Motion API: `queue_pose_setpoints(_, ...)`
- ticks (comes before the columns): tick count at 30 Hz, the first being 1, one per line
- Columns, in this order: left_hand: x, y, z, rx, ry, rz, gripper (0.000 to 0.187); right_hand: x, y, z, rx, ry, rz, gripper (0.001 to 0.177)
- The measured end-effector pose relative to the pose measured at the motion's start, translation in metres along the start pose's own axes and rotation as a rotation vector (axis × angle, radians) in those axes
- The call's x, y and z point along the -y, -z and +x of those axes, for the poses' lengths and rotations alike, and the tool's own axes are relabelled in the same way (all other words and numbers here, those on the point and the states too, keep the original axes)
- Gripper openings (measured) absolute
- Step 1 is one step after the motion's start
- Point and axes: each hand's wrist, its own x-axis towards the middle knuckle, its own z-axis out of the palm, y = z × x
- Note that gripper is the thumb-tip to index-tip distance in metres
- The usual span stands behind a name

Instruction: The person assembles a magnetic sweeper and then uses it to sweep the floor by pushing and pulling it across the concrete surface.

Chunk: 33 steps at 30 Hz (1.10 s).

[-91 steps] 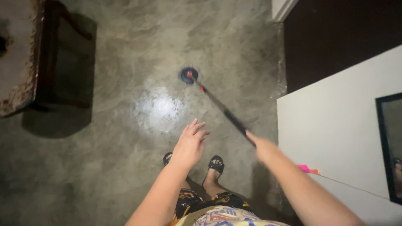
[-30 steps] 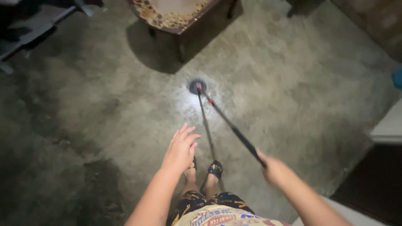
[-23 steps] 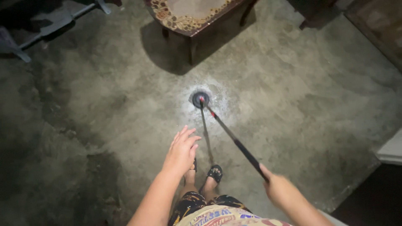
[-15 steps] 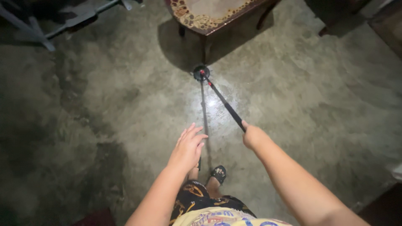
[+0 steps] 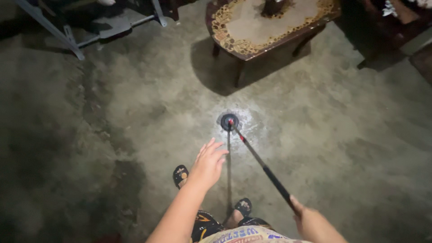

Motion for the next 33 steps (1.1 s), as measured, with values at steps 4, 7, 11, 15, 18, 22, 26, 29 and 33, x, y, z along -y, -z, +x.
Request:
queue_pose_setpoints(4, 0.037, 0.034, 0.025, 0.010, -0.047, -0.011, 0.026, 0.091, 0.032, 0.090, -0.101, -0.013, 0.049, 0.062)
queue_pose_setpoints(7, 0.075, 0.073, 0.047, 0.030, -0.054, 0.004, 0.025, 0.163, 0.053, 0.182, -0.348, 0.162, 0.052, 0.056)
queue_pose_setpoints(11, 0.130, 0.123, 0.072, 0.056, -0.034, 0.013, 0.026, 0.261, 0.100, 0.281, -0.274, 0.091, -0.005, 0.060)
queue_pose_setpoints(15, 0.172, 0.174, 0.090, 0.126, 0.023, 0.039, 0.024, 0.320, 0.125, 0.284, -0.228, 0.045, 0.159, 0.061)
queue_pose_setpoints(18, 0.192, 0.203, 0.106, 0.120, -0.004, 0.015, 0.026, 0.324, 0.116, 0.237, -0.209, 0.035, 0.231, 0.062)
queue_pose_setpoints(22, 0.215, 0.226, 0.132, 0.087, -0.033, 0.021, 0.026, 0.317, 0.100, 0.142, -0.049, -0.048, 0.259, 0.064)
queue_pose_setpoints(26, 0.228, 0.235, 0.158, 0.042, -0.072, -0.013, 0.024, 0.353, 0.101, 0.111, 0.035, -0.214, 0.186, 0.064)
queue_pose_setpoints(29, 0.238, 0.235, 0.181, 0.070, -0.055, -0.029, 0.028, 0.382, 0.123, 0.148, -0.104, -0.061, 0.117, 0.065)
queue_pose_setpoints(33, 0.249, 0.235, 0.217, 0.114, -0.048, -0.004, 0.027, 0.437, 0.192, 0.202, -0.120, 0.019, 0.099, 0.064)
